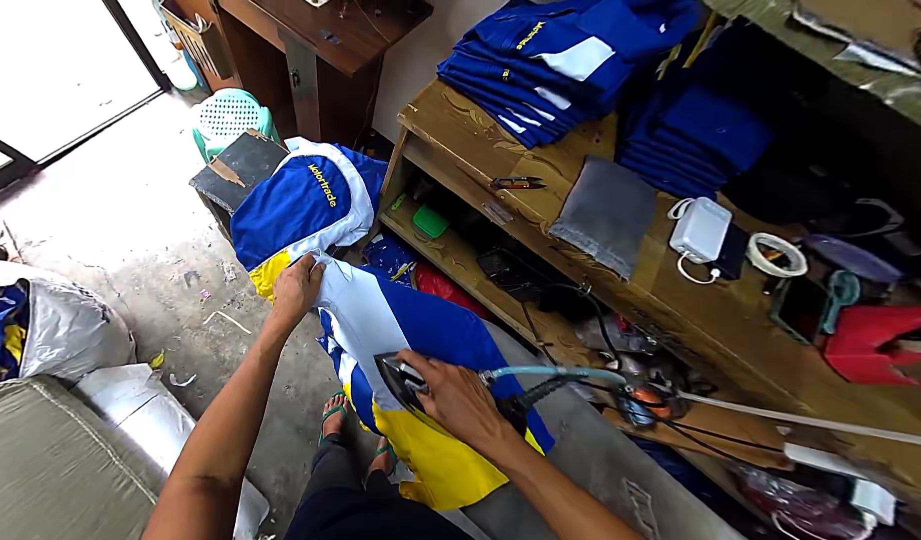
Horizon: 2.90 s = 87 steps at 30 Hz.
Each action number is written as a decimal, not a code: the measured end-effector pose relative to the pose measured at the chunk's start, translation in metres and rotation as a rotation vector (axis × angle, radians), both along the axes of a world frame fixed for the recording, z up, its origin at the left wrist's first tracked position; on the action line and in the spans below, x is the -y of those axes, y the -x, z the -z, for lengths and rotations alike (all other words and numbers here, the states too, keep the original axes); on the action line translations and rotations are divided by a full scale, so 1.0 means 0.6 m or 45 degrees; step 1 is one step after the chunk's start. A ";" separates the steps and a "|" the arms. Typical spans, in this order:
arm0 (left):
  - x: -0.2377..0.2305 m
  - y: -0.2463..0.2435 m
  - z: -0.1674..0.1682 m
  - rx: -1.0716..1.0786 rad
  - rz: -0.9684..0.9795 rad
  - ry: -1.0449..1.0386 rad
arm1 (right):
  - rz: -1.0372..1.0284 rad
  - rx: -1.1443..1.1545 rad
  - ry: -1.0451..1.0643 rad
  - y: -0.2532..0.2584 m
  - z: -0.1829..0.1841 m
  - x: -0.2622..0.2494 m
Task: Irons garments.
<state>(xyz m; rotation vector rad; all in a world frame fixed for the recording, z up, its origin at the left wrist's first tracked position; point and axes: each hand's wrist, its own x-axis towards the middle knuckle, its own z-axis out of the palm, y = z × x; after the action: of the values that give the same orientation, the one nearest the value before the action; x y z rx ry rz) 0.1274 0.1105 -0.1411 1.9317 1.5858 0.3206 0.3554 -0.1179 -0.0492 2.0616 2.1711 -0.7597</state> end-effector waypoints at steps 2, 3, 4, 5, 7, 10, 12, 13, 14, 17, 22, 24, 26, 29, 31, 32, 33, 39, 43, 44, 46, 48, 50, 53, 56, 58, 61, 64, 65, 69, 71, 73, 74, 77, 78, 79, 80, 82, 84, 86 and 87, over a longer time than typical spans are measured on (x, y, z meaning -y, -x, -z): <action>0.002 0.003 -0.004 0.002 -0.023 0.013 | 0.020 -0.003 0.042 0.019 -0.008 -0.067; 0.003 0.006 -0.007 0.012 -0.036 0.022 | 0.019 -0.006 0.054 0.029 -0.010 -0.103; 0.004 0.008 -0.010 0.024 -0.048 0.032 | 0.017 -0.012 0.040 0.038 -0.009 -0.139; 0.004 0.010 -0.011 0.037 -0.058 0.038 | 0.017 -0.021 0.010 0.045 -0.007 -0.173; 0.007 0.011 -0.008 0.066 -0.067 0.027 | -0.005 -0.039 -0.076 0.052 -0.001 -0.227; 0.018 0.015 0.006 0.081 -0.090 0.010 | -0.076 -0.051 -0.196 0.056 0.007 -0.244; 0.019 0.014 0.012 0.076 -0.105 -0.002 | -0.139 -0.043 -0.165 0.048 0.011 -0.215; 0.020 0.013 0.011 0.078 -0.113 0.000 | -0.166 -0.046 -0.110 0.042 0.013 -0.187; 0.023 0.012 0.007 0.085 -0.128 -0.002 | -0.187 -0.052 -0.024 0.036 0.013 -0.152; 0.041 0.008 -0.007 0.104 -0.202 -0.155 | -0.193 -0.085 0.132 0.014 0.009 -0.025; 0.119 -0.050 -0.025 0.145 -0.126 -0.549 | -0.124 -0.101 0.114 -0.060 0.003 0.172; 0.181 -0.102 -0.009 0.169 0.058 -0.510 | -0.027 -0.072 0.122 -0.103 0.002 0.237; 0.264 -0.163 0.015 0.202 0.293 -0.430 | 0.116 -0.045 0.110 -0.152 0.008 0.300; 0.415 -0.245 0.045 0.244 0.685 -0.352 | 0.345 -0.021 -0.024 -0.222 0.020 0.394; 0.503 -0.282 0.055 0.261 0.891 -0.353 | 0.472 -0.014 -0.091 -0.262 0.026 0.443; 0.538 -0.294 0.060 0.236 0.978 -0.351 | 0.525 0.003 -0.127 -0.281 0.031 0.464; 0.565 -0.302 0.066 0.192 1.054 -0.366 | 0.577 0.019 -0.151 -0.298 0.035 0.481; 0.618 -0.246 0.098 0.122 1.257 -0.469 | 0.738 -0.037 -0.195 -0.377 0.038 0.511; 0.634 -0.190 0.083 0.150 1.236 -0.423 | 0.567 -0.081 -0.150 -0.375 0.020 0.448; 0.641 -0.191 0.073 0.151 1.190 -0.434 | 0.502 -0.100 -0.119 -0.368 0.011 0.420; 0.651 -0.206 0.059 0.127 1.106 -0.501 | 0.353 -0.142 -0.080 -0.345 -0.003 0.354; 0.657 -0.226 0.056 0.143 1.060 -0.479 | 0.193 -0.166 -0.009 -0.317 -0.009 0.277; 0.663 -0.234 0.060 0.188 1.066 -0.410 | 0.016 -0.177 0.032 -0.285 -0.001 0.206; 0.667 -0.228 0.068 0.211 1.084 -0.391 | -0.336 -0.157 0.028 -0.228 0.015 0.126; 0.669 -0.225 0.073 0.227 1.081 -0.378 | -0.737 -0.123 0.002 -0.169 0.026 0.078; 0.665 -0.225 0.073 0.236 1.087 -0.356 | -0.873 -0.107 0.001 -0.133 0.025 0.053; 0.659 -0.228 0.075 0.234 1.103 -0.329 | -0.784 -0.095 -0.042 -0.106 0.018 0.018; 0.658 -0.229 0.072 0.244 1.112 -0.280 | -0.544 -0.097 -0.144 -0.107 0.023 -0.015; 0.658 -0.228 0.071 0.248 1.113 -0.267 | -0.516 -0.089 -0.160 -0.111 0.027 -0.020; 0.654 -0.226 0.072 0.244 1.124 -0.254 | -0.786 -0.076 0.010 -0.117 0.027 0.019; 0.651 -0.227 0.071 0.242 1.136 -0.242 | -0.886 -0.049 0.053 -0.114 0.021 0.044; 0.650 -0.228 0.070 0.231 1.147 -0.229 | -0.725 0.003 0.066 -0.113 0.011 0.045; 0.650 -0.229 0.070 0.224 1.146 -0.232 | -0.565 0.033 0.054 -0.116 0.008 0.035; 0.651 -0.228 0.068 0.218 1.141 -0.237 | -0.072 0.052 -0.107 -0.147 0.017 -0.009; 0.652 -0.228 0.067 0.215 1.139 -0.246 | 0.051 0.038 -0.173 -0.163 0.020 -0.019; 0.652 -0.228 0.067 0.211 1.137 -0.258 | 0.137 0.032 -0.217 -0.178 0.021 -0.024; 0.652 -0.228 0.067 0.205 1.137 -0.266 | 0.175 0.034 -0.247 -0.192 0.023 -0.024; 0.651 -0.228 0.065 0.194 1.146 -0.264 | 0.129 0.036 -0.237 -0.213 0.028 -0.002; 0.647 -0.227 0.064 0.203 1.159 -0.256 | -0.036 0.039 -0.097 -0.227 0.031 0.044; 0.643 -0.226 0.064 0.212 1.185 -0.229 | -0.217 0.033 0.030 -0.232 0.029 0.101; 0.641 -0.226 0.064 0.212 1.200 -0.215 | -0.276 0.020 0.039 -0.233 0.028 0.123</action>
<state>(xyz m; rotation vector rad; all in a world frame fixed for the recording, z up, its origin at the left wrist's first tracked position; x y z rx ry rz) 0.2627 -0.2738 -0.1795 2.4564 0.4344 0.1988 0.4955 -0.1917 -0.0661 1.7735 2.3086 -0.7433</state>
